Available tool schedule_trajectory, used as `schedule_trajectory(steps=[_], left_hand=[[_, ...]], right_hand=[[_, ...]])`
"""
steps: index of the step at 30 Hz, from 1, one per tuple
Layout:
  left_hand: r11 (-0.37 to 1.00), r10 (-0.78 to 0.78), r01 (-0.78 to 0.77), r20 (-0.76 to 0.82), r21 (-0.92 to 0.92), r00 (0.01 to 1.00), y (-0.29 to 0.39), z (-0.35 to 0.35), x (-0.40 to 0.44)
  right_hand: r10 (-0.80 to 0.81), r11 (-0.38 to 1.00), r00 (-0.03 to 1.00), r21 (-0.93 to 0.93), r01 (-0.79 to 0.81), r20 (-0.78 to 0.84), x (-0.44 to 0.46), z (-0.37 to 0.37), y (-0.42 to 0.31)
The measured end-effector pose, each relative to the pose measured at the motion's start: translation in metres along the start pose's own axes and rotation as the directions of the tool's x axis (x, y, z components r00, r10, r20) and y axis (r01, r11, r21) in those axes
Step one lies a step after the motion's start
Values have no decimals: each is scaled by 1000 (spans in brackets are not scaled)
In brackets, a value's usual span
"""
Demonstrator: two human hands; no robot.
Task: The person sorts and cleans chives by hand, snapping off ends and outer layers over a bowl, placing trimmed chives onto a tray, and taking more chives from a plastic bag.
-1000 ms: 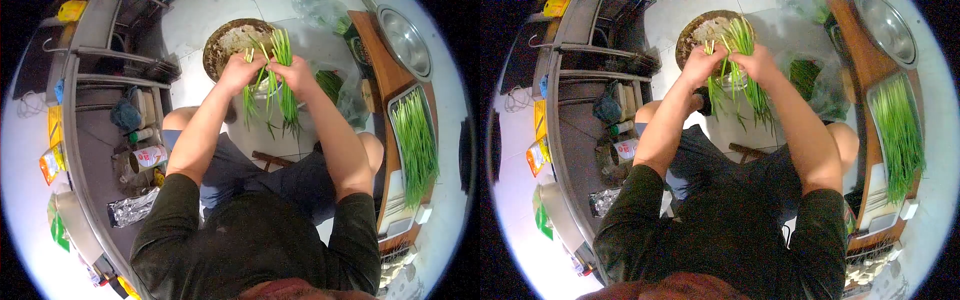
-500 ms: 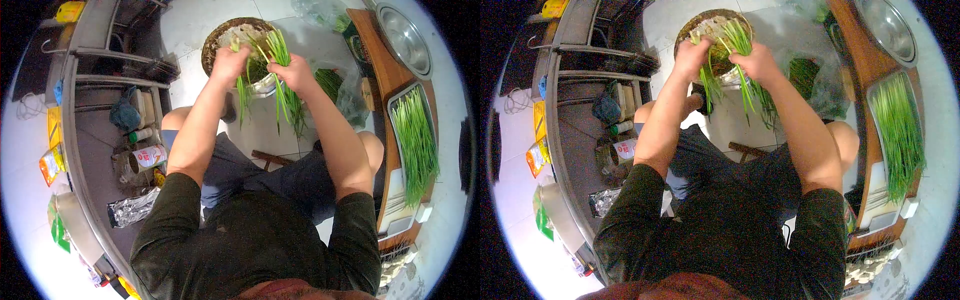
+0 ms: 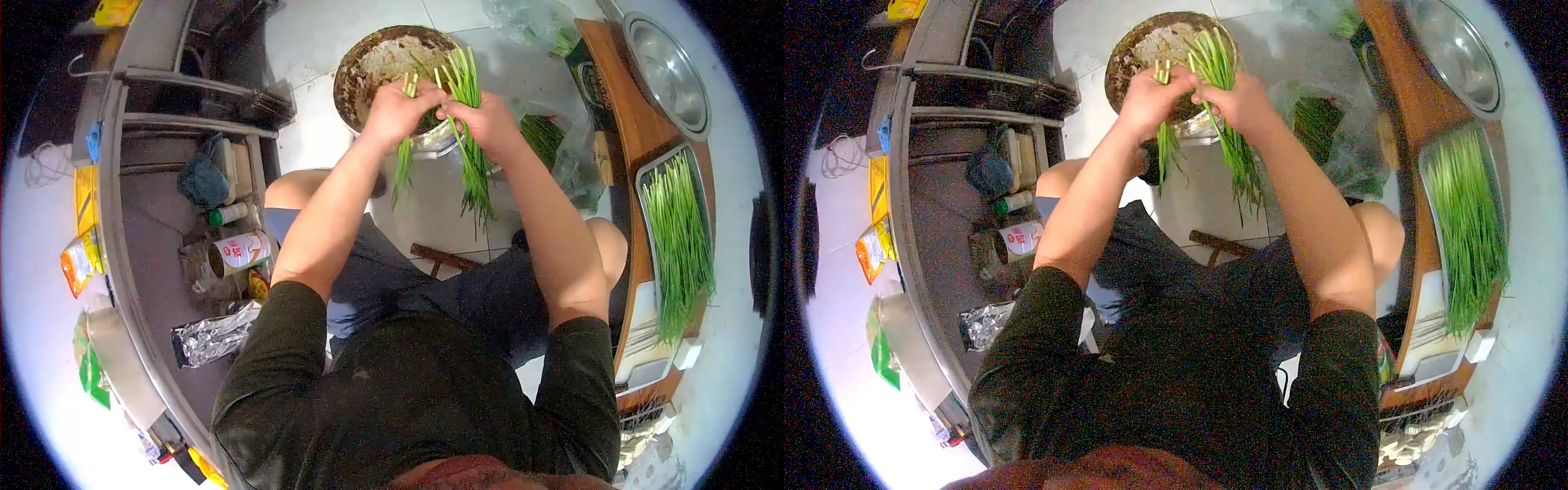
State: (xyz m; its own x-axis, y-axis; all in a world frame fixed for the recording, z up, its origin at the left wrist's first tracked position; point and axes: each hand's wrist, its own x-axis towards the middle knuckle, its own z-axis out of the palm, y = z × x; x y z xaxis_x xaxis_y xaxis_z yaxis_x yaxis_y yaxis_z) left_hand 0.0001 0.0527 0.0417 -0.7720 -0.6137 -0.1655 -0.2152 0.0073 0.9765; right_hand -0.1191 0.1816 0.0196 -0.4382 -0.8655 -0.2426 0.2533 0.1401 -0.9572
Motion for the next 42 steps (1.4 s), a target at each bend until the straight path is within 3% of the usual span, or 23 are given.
schedule_trajectory(steps=[1,4,11,14,20,27,31,34,35,38,42], left_hand=[[999,-43,45,66,-22,997,1,1,-1],[988,-46,54,54,-143,997,11,6,-6],[1000,-14,15,9,-13,1000,16,6,-8],[989,-8,7,6,145,1000,15,0,-5],[999,-45,45,-32,-1,998,10,-1,-1],[986,-102,60,-279,-153,955,16,-17,17],[994,-98,109,-375,9,922,6,-24,24],[982,-80,134,-355,130,931,9,-19,12],[993,-59,89,-333,76,941,5,-15,10],[965,-124,170,-228,197,966,4,-16,6],[973,-47,99,-238,208,970,-15,-17,16]], right_hand=[[-6,1000,1000,-4,6,7,1,1,0],[-33,999,999,-35,34,21,2,-1,4],[-27,991,1000,-131,28,11,4,-4,6],[-21,997,999,-70,24,36,0,-3,1],[-45,999,997,25,44,55,-7,-1,-8],[6,1000,999,9,-6,52,-6,-4,-5],[48,997,999,59,-50,26,-2,-5,0],[74,995,997,72,-74,8,-1,-5,1],[87,993,996,81,-88,9,-1,-5,1],[88,990,996,109,-89,14,-1,-1,0],[83,983,996,159,-86,23,-1,2,-1]])
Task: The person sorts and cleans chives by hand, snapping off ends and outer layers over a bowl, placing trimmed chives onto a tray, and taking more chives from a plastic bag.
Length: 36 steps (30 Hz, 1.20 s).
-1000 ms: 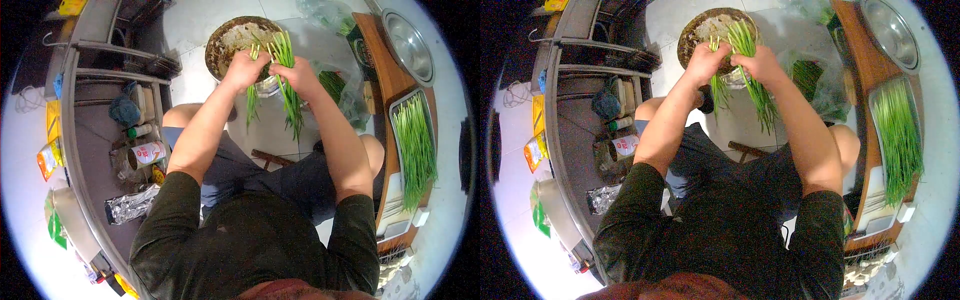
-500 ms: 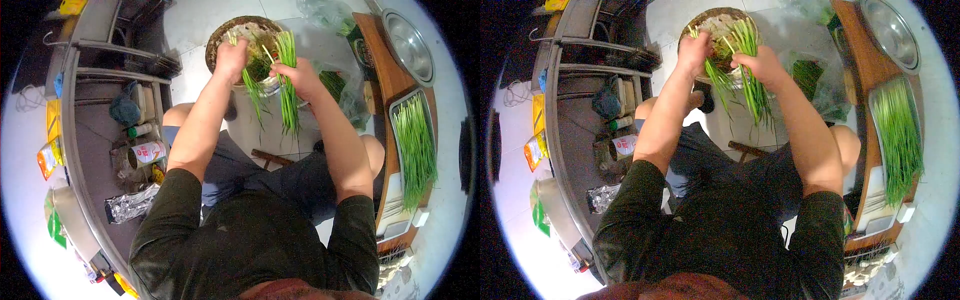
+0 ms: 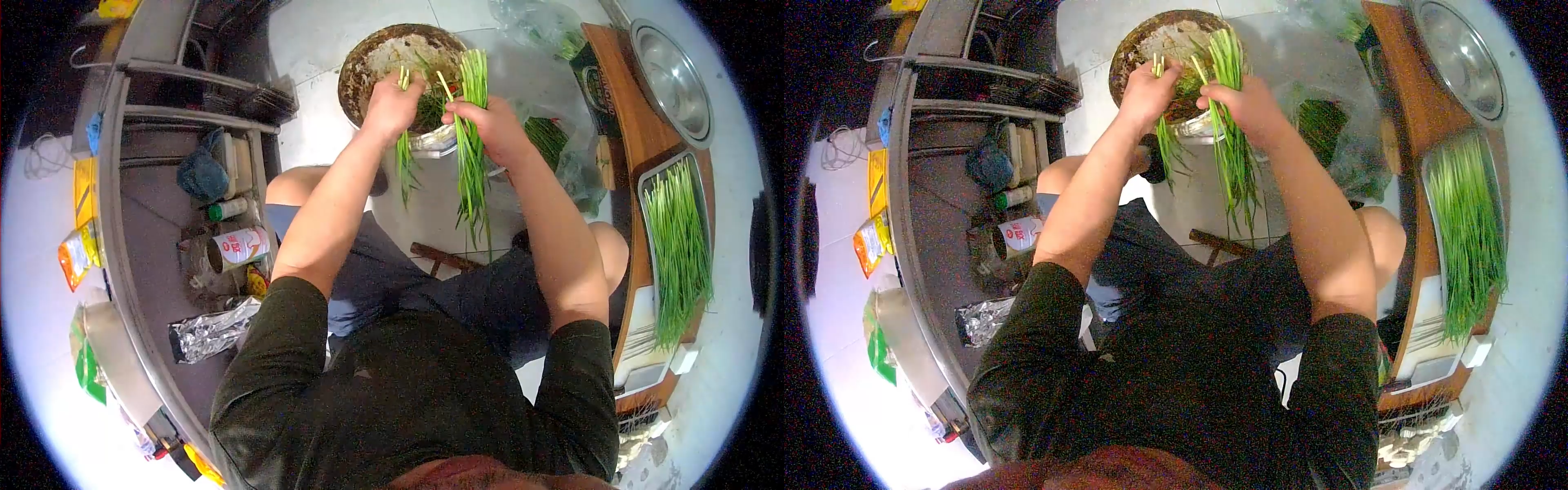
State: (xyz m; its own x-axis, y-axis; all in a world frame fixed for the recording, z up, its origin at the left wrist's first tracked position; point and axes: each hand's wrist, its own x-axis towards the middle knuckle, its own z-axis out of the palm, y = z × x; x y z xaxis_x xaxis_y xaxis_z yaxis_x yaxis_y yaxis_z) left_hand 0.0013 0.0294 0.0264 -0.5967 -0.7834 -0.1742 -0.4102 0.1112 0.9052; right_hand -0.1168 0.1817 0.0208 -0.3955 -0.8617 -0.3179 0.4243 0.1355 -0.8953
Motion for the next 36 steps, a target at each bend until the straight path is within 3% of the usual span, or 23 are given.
schedule_trajectory(steps=[6,9,12,19,22,25,31,34,36], left_hand=[[985,-62,86,157,-149,986,26,-2,-19],[977,79,-43,166,-210,983,20,5,-18],[982,-6,36,158,-188,987,22,5,-17],[918,-164,164,30,-362,986,17,-5,4],[982,-161,159,-4,-99,987,5,-5,9],[984,-175,175,18,-15,984,-6,-5,13],[995,-95,96,44,-29,995,-8,-3,11],[975,-214,213,18,58,977,10,-5,6],[974,-226,228,56,-18,972,12,-5,6]], right_hand=[[-16,996,1000,-83,17,15,0,-3,0],[-18,996,1000,-92,19,15,4,-2,4],[4,999,999,-39,-2,34,0,-2,0],[-8,999,1000,-44,8,4,1,-5,3],[-4,998,1000,-68,3,-5,2,-6,4],[-14,995,1000,-103,15,10,4,-7,6],[5,998,1000,-61,-5,6,-2,-2,-2],[-2,997,1000,-72,2,5,-2,-1,-3],[-14,998,1000,-64,14,-1,0,-1,0]])
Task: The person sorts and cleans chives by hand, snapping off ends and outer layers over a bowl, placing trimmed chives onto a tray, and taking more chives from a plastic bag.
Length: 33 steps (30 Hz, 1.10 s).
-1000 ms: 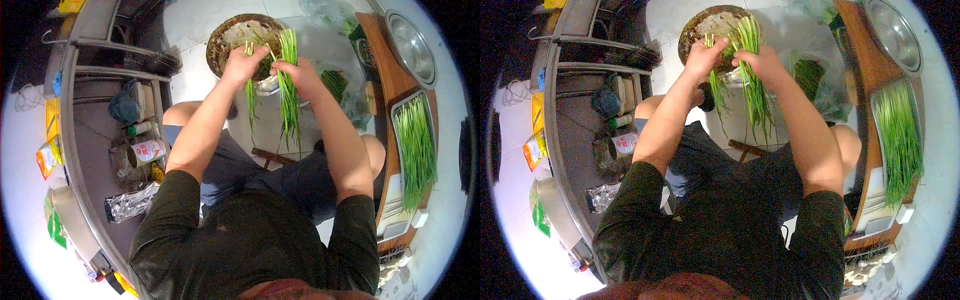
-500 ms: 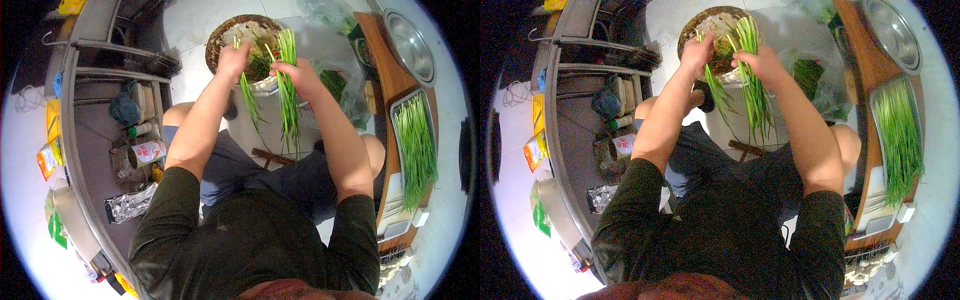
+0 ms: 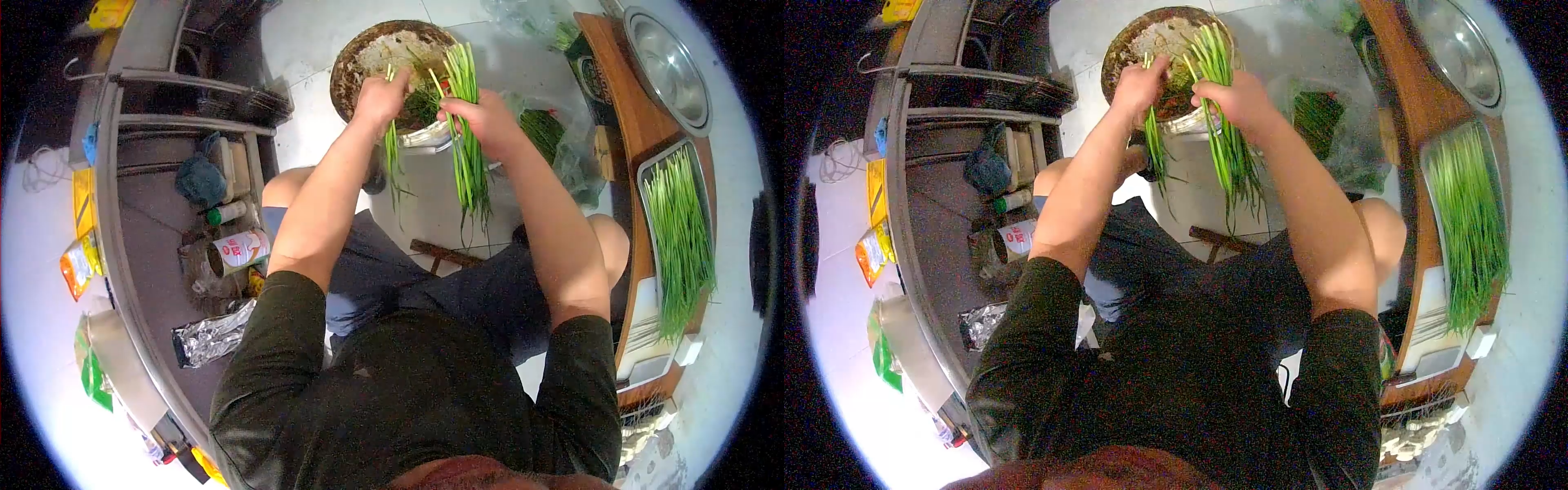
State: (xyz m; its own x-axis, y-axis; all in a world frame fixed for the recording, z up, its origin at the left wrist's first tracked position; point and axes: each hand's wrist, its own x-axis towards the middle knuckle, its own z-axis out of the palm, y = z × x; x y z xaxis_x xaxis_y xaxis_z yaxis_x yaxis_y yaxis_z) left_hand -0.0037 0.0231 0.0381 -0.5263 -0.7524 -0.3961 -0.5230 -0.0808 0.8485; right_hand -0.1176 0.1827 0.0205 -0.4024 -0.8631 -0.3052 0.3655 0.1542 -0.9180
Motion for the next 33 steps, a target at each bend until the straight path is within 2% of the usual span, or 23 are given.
schedule_trajectory(steps=[4,7,10,13,19,23,26,30,33], left_hand=[[998,42,-40,35,-45,999,-12,-2,11],[998,65,-64,-30,18,997,-15,1,12],[989,138,-137,-18,62,990,-18,0,13],[961,193,-184,-28,205,981,0,2,-7],[998,58,-58,-16,18,998,4,3,-7],[946,113,-25,259,-323,959,-2,6,-19],[937,170,-31,375,-348,911,-1,10,-30],[941,156,-24,370,-338,916,1,13,-32],[930,174,-50,315,-365,933,3,14,-32]], right_hand=[[-10,1000,1000,-10,11,20,1,-2,1],[-37,999,999,-2,38,29,2,-2,3],[-49,999,998,-22,50,46,0,-2,1],[-48,999,997,-3,48,56,0,-1,1],[-32,999,998,-12,32,52,1,-2,3],[-64,997,995,-27,66,72,1,-1,2],[-96,995,991,-20,98,90,0,0,4],[-66,995,993,-71,73,96,-2,-3,6],[-102,994,993,-32,104,57,-3,-1,5]])
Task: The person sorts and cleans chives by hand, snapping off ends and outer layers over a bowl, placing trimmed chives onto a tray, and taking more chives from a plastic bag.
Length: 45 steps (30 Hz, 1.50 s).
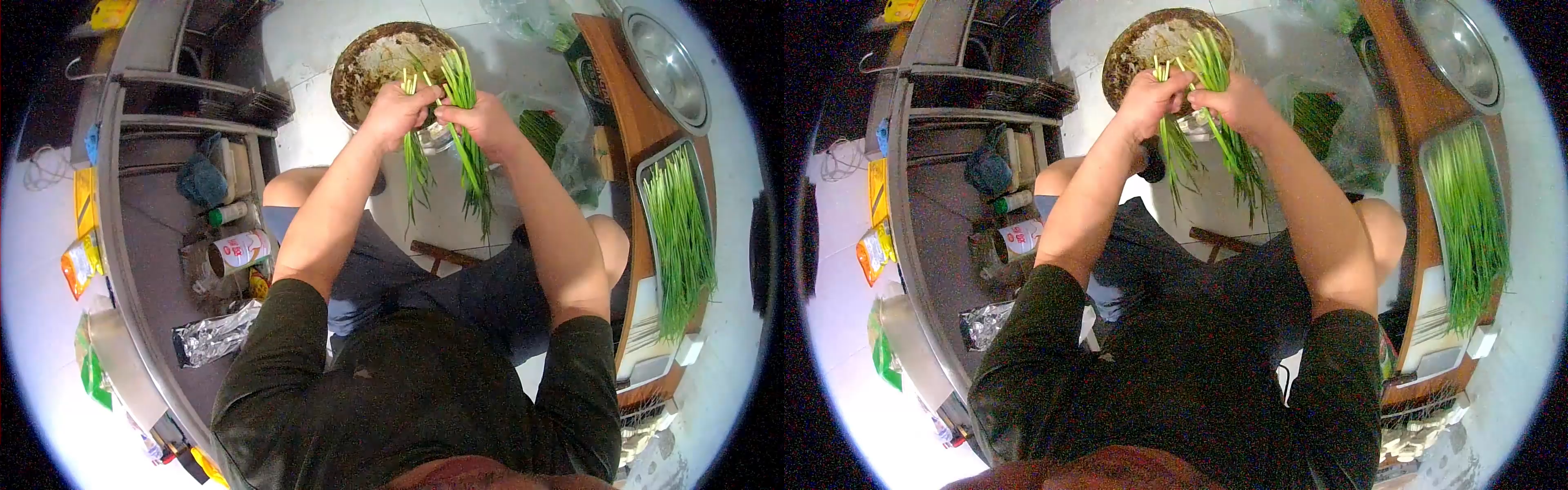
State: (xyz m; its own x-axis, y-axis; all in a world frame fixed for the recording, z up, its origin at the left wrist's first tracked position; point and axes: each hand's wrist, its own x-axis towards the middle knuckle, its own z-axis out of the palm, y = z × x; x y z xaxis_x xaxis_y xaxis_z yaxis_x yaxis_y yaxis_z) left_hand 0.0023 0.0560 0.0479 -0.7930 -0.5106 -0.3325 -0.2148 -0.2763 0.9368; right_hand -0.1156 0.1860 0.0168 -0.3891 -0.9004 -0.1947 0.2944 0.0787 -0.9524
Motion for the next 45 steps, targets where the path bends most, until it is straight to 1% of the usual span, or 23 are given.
schedule_trajectory(steps=[2,3,6,7,9,12,15,16,18,19,20,24,27,30,32,35,39,41,42,45], left_hand=[[999,42,-42,-43,-1,998,-1,-1,5],[998,53,-55,-109,-7,993,4,0,5],[993,95,-114,-309,-44,946,15,-3,13],[991,55,-93,-329,-100,943,15,-11,17],[990,9,-58,-345,-132,938,13,-16,18],[997,-69,73,-217,7,974,9,-12,8],[998,0,-3,-48,-63,999,-2,-5,0],[999,-1,1,-5,-48,1000,-4,-6,1],[999,-10,8,-54,-32,999,-5,-4,3],[1000,-11,9,-77,-22,997,-3,-2,4],[1000,24,-23,-106,8,994,-2,1,4],[999,40,-43,-146,-13,988,5,3,5],[999,45,-47,-158,-10,986,6,4,7],[998,48,-54,-182,-30,982,6,3,10],[995,58,-72,-207,-62,977,5,4,12],[996,74,-81,-239,-22,968,5,5,14],[990,95,-124,-337,-63,937,10,6,15],[986,105,-148,-408,-77,907,13,-4,20],[985,119,-157,-371,-73,921,14,-11,21],[994,63,-92,-395,-56,917,12,-15,21]], right_hand=[[2,1000,1000,-26,-2,-11,0,1,1],[4,999,1000,-38,-5,-16,0,2,0],[74,997,997,-24,-73,38,-4,2,-8],[71,997,997,-34,-69,38,-4,2,-7],[60,997,997,-57,-58,40,-2,1,-4],[57,997,998,-50,-56,10,2,0,0],[71,996,997,-49,-71,10,7,-1,7],[47,998,999,-44,-47,8,7,0,9],[0,999,1000,-34,1,3,5,2,11],[0,999,1000,-46,0,5,6,1,10],[2,998,1000,-56,-1,5,6,0,9],[42,998,999,-51,-43,-22,7,-1,7],[21,999,999,-36,-22,-38,5,-1,5],[20,1000,1000,15,-21,10,4,-2,-2],[30,1000,1000,-6,-30,3,5,-3,-1],[27,1000,1000,8,-27,-6,8,-5,3],[34,999,999,32,-34,4,6,-4,0],[38,999,999,-27,-38,0,4,-4,1],[40,998,999,-57,-40,-2,3,-5,2],[46,999,999,4,-46,27,4,-6,6]])
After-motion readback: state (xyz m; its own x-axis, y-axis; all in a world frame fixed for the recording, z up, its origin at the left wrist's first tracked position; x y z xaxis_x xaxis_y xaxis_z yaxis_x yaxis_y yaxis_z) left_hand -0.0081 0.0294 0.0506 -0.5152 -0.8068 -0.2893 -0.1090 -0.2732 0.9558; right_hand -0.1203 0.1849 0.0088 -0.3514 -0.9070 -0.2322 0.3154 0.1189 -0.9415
